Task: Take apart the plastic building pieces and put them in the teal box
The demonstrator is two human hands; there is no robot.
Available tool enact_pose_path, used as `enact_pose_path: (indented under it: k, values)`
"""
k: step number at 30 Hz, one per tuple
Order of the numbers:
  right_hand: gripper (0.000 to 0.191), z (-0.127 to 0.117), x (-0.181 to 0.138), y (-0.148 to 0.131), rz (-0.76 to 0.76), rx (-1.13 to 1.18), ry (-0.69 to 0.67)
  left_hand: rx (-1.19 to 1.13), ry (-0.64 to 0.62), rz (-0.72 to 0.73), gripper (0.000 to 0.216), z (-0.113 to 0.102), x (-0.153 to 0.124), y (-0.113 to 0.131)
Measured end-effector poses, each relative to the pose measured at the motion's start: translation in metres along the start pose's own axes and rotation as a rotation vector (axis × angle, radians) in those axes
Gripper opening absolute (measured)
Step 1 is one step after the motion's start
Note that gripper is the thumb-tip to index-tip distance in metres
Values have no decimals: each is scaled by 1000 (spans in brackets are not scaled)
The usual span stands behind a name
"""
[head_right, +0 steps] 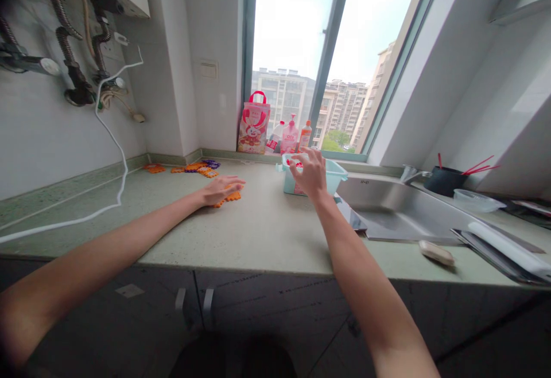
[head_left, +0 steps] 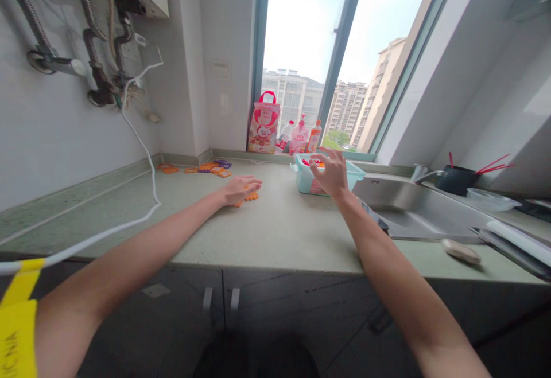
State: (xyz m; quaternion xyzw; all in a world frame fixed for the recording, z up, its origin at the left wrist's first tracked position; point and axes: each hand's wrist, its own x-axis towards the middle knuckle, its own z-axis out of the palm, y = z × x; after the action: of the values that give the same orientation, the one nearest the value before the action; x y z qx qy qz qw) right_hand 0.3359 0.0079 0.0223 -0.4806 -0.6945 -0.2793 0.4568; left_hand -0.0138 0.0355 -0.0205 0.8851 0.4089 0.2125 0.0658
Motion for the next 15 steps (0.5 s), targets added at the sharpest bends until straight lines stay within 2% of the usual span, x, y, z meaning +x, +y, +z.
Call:
enact_pose_path:
  k: [4, 8, 11, 15]
  values:
    - [21, 3, -2, -18, -177, 125, -44, 108, 98, -38, 70, -10, -1, -8]
    - [20, 9, -8, -26, -204, 223, -150, 156, 8, -79, 68, -13, -5, -18]
    - [20, 16, -12, -29, -205, 317, -233, 81, -52, 3, 64, -9, -7, -18]
    - [19, 27, -19, -36, -224, 464, -351, -3, -49, 108, 57, -1, -7, -6]
